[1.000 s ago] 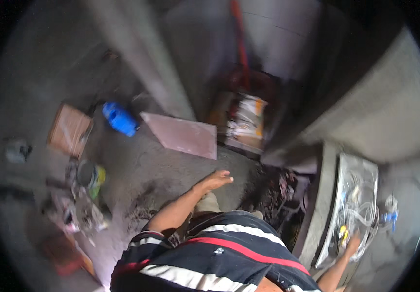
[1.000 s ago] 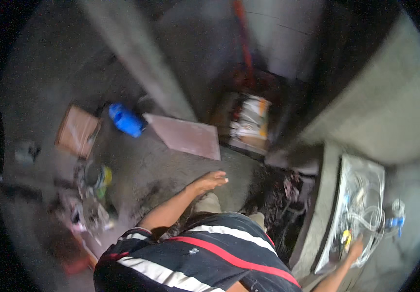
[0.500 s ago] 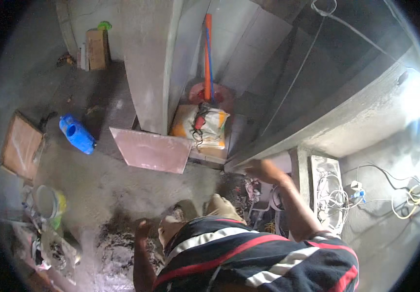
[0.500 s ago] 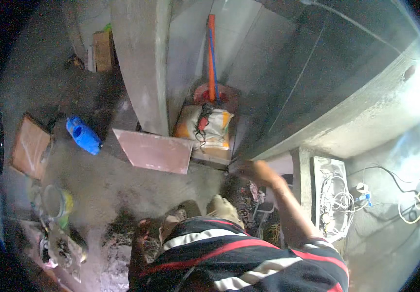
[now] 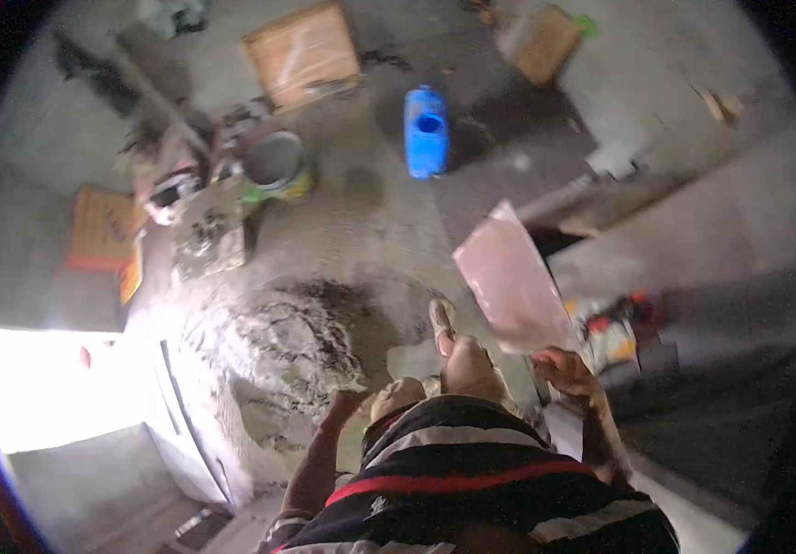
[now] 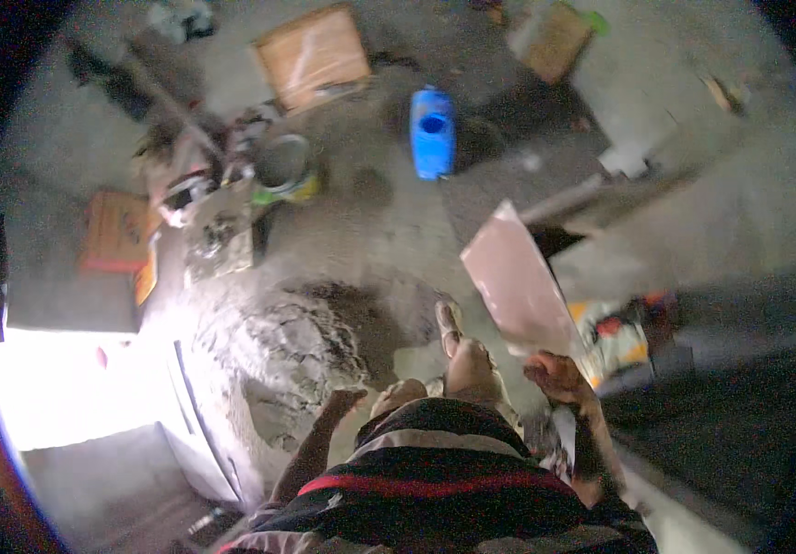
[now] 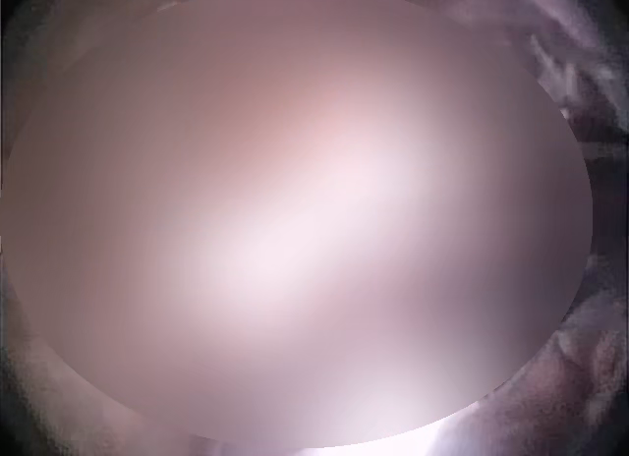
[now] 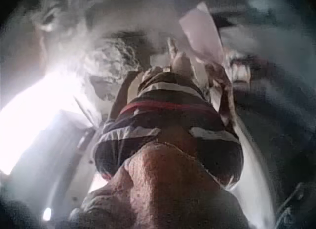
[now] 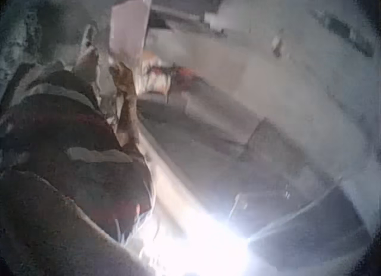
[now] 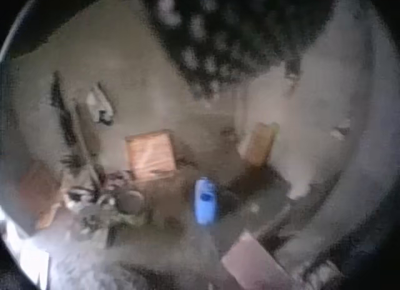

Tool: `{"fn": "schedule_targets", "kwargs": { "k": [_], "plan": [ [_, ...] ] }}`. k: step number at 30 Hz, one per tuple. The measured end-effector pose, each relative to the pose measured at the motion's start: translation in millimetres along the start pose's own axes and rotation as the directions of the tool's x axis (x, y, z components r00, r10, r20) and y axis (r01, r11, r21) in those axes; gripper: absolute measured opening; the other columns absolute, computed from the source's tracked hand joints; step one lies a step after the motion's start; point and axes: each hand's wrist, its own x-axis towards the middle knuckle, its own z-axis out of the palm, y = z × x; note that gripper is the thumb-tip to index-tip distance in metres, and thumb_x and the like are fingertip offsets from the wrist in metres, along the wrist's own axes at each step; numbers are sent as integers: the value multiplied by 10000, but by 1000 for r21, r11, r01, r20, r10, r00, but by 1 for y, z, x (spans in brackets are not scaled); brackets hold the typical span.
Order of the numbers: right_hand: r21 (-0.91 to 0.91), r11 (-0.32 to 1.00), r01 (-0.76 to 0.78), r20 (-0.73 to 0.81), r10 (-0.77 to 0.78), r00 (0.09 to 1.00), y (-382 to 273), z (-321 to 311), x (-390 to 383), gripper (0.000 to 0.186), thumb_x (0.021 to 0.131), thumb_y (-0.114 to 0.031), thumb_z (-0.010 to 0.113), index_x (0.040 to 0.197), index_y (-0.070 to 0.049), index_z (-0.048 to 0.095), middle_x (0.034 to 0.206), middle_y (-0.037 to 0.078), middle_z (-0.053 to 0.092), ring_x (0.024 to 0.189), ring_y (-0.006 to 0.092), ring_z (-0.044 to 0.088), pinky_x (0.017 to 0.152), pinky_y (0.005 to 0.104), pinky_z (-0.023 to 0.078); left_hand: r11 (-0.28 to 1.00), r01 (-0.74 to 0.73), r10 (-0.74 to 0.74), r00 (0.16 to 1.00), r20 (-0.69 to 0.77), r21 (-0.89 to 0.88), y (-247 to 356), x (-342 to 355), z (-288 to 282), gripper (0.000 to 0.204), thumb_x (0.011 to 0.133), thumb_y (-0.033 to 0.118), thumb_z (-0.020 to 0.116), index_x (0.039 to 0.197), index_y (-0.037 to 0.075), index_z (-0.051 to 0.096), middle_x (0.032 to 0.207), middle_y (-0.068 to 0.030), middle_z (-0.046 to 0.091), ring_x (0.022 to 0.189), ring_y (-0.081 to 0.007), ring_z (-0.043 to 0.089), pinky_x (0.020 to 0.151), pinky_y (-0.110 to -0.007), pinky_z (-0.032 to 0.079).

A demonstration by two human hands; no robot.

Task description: The person places a tile onto a mortar-covered surface, presses it into place, and uses a tape measure and a pencil to mark a location on the wall. The person then uses a metal straightedge to check the alignment of the counter edge.

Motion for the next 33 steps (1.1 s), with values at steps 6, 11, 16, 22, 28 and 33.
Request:
{"fn": "schedule_targets", "kwargs": {
  "k": [6, 11, 16, 22, 28, 33],
  "plan": [
    [81, 982, 168, 55, -173, 983, 12, -49, 129, 290, 991, -250, 628, 1148, -7, 648, 958, 98, 717, 827, 179, 687, 764, 338, 554, 989, -71, -18, 808, -589, -129, 85, 13, -81, 667, 787, 391, 816, 1325, 64, 595, 1256, -211, 663, 1156, -342, 640, 945, -446, 515],
    [89, 993, 82, 91, -90, 992, -15, -108, 232, 297, 967, -219, 657, 1178, -12, 639, 1092, 156, 710, 1018, 273, 694, 899, 376, 536, 941, 13, -258, 675, -691, -339, 79, 33, -111, 773, 781, 305, 809, 1428, 41, 477, 1195, -238, 671, 1145, -356, 635, 941, -433, 517],
    [186, 965, 183, 115, -206, 972, -106, -166, 318, 257, 995, -157, 613, 1188, 13, 624, 1031, 108, 704, 934, 179, 681, 822, 338, 544, 896, 26, -311, 750, -583, -444, 43, 41, -138, 763, 807, 326, 788, 1432, 19, 478, 1161, -200, 684, 1052, -270, 649, 865, -402, 526],
    [285, 917, 278, 82, -313, 946, -165, -180, 420, 313, 1006, -193, 617, 1233, 22, 607, 963, 95, 704, 811, 149, 655, 756, 308, 540, 526, 210, -568, 808, -156, -824, 19, 94, -159, 586, 781, 314, 771, 1252, 10, 600, 956, -153, 711, 897, -232, 656, 732, -391, 519],
    [397, 893, 212, 64, -257, 964, -230, -174, 552, 239, 1017, -108, 590, 1212, 30, 587, 939, 69, 655, 775, 108, 601, 668, 266, 499, 586, 435, -553, 832, 55, -684, 14, 148, -275, 428, 743, 364, 803, 997, 42, 681, 784, -60, 648, 690, -178, 580, 610, -396, 475],
    [163, 972, 169, -24, -167, 986, -274, -166, 666, 217, 1001, -93, 598, 1184, 23, 586, 928, 59, 653, 788, 110, 592, 690, 269, 492, 423, -314, -199, 883, -425, -850, -33, 247, -464, 583, 786, 403, 818, 1195, 37, 624, 880, -96, 666, 781, -200, 622, 692, -388, 514]
  ]
}}
